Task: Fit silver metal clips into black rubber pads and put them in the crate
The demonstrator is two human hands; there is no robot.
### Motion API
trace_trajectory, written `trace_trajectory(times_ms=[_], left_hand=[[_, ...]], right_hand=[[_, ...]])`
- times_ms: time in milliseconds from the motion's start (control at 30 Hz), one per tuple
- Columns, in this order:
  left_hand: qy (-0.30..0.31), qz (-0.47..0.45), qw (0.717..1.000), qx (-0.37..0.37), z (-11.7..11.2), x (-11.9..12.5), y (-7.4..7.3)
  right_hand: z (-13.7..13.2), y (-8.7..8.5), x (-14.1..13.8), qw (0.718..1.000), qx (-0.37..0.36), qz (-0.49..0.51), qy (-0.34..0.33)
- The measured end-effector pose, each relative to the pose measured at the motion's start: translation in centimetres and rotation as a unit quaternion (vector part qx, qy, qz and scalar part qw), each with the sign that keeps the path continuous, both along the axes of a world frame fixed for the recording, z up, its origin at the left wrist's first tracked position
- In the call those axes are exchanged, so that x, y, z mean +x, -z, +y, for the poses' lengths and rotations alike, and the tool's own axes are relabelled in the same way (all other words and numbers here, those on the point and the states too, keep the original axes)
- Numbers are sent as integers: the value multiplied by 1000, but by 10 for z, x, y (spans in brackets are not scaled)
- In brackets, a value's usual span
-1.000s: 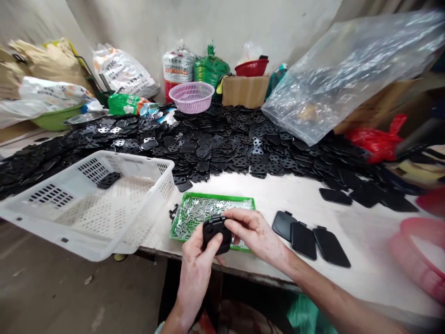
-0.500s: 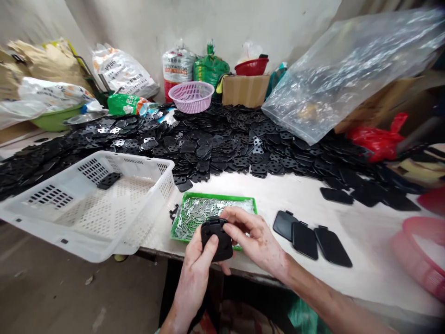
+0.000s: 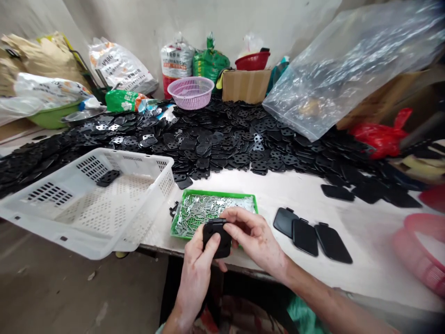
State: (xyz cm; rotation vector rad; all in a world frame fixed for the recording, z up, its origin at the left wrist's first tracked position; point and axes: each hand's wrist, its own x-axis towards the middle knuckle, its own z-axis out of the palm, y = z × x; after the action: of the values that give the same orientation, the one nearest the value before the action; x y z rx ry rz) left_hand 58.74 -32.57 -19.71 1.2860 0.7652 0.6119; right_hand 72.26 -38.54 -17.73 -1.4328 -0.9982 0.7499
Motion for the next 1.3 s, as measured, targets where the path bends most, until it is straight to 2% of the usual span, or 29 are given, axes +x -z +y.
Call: trace_trajectory(times_ms=[100, 167, 267, 333, 400, 533, 633, 767, 1000, 1100, 1200, 1300], left_hand=[[-10, -19, 1000, -18, 4, -1, 2], [-47, -50, 996, -54, 13, -5, 2], [-136, -100, 980, -107, 31, -14, 0], [-170, -121, 970, -122, 40, -20, -3], [-181, -132, 966, -133, 43, -22, -4], [-163, -132, 966, -152, 37, -20, -5], [-139, -131, 971, -147, 34, -18, -5], [-114, -135, 975, -132, 36, -18, -3], [-131, -164, 967, -145, 31, -17, 1], [-130, -175, 966, -142, 31, -16, 0], [-134, -177, 967, -129, 33, -16, -3], [-128, -176, 970, -109, 34, -15, -5]], right_hand=[[4, -4, 6, 998, -21, 41, -42], [9, -8, 20, 998, -21, -24, -58], [17, -12, 51, 983, -42, -178, -26], [23, -13, 66, 952, -97, -289, -21], [29, -11, 70, 906, -143, -394, -58], [45, -5, 53, 805, -185, -552, -117], [55, 2, 42, 763, -205, -599, -133], [60, 11, 41, 757, -188, -610, -141], [49, 25, 44, 772, -123, -604, -154], [49, 33, 45, 760, -104, -628, -131], [50, 33, 43, 740, -104, -653, -121], [49, 29, 41, 742, -100, -649, -137]])
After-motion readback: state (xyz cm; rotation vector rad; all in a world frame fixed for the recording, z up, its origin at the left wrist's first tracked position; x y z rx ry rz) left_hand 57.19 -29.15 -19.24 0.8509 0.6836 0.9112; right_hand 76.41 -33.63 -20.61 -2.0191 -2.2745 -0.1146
